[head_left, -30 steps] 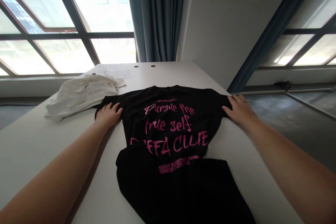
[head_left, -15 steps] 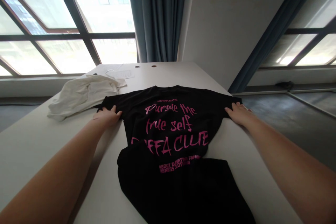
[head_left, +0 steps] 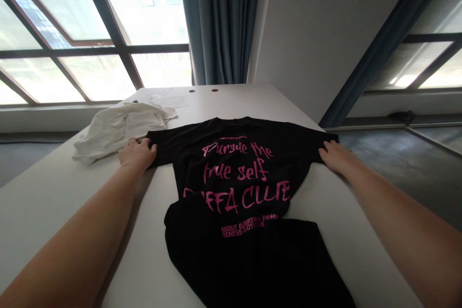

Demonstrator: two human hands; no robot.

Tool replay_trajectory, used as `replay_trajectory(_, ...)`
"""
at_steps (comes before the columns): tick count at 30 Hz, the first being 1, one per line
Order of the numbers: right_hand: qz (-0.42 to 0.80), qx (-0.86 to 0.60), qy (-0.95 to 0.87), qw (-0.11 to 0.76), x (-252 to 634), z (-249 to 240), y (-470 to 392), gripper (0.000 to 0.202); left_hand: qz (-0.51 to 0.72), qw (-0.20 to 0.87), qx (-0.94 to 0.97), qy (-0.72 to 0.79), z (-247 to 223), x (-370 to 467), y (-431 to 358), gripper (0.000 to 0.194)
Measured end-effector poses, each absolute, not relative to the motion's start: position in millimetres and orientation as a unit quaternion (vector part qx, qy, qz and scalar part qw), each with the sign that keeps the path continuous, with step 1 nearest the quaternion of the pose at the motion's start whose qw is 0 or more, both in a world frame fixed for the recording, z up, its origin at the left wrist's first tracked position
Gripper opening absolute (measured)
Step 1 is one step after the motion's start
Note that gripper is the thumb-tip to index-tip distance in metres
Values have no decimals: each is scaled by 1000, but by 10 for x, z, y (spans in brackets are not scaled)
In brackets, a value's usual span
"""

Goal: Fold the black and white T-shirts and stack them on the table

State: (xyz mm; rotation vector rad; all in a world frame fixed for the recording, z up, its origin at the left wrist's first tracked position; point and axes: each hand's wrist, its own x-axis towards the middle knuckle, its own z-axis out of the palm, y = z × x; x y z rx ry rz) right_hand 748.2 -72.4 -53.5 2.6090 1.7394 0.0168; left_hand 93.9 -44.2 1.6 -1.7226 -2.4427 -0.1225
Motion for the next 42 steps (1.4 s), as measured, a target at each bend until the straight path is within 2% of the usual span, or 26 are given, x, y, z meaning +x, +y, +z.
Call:
replay_trajectory(5, 18, 829, 558, -11, 7587, -653, -652, 67, -104, 31, -595, -796, -62, 842, -377, 46)
replay_trajectory(8, 24, 825, 565, -14, 7636, -696, -629, 67, -180, 56, -613, -767, -92, 843, -351, 39)
replay_trajectory(10, 27, 822, 568, -14, 7650, -707, -625, 68, -216, 72, -623, -748, -101, 848, -343, 43)
replay_trajectory(14, 30, 823, 567, -16, 7655, -712, -623, 67, -148, 34, -597, -788, -94, 856, -345, 60)
replay_trajectory(17, 32, 820, 571, -9, 7670, -719, -614, 67, -96, 12, -580, -809, -72, 867, -361, 61)
replay_trajectory(24, 30, 820, 571, -6, 7690, -717, -615, 67, -169, 59, -621, -763, -88, 897, -380, 36)
replay_trajectory(31, 14, 823, 567, -6, 7608, -648, -648, 66, -272, 126, -578, -759, -69, 796, -420, 40)
replay_trajectory(37, 10, 831, 556, -19, 7510, -561, -721, 66, -193, 164, -594, -764, -113, 934, -462, 53)
replay_trajectory(42, 94, 786, 608, -59, 7270, -403, -818, 59, -148, 96, -766, -618, -211, 1104, -380, 51)
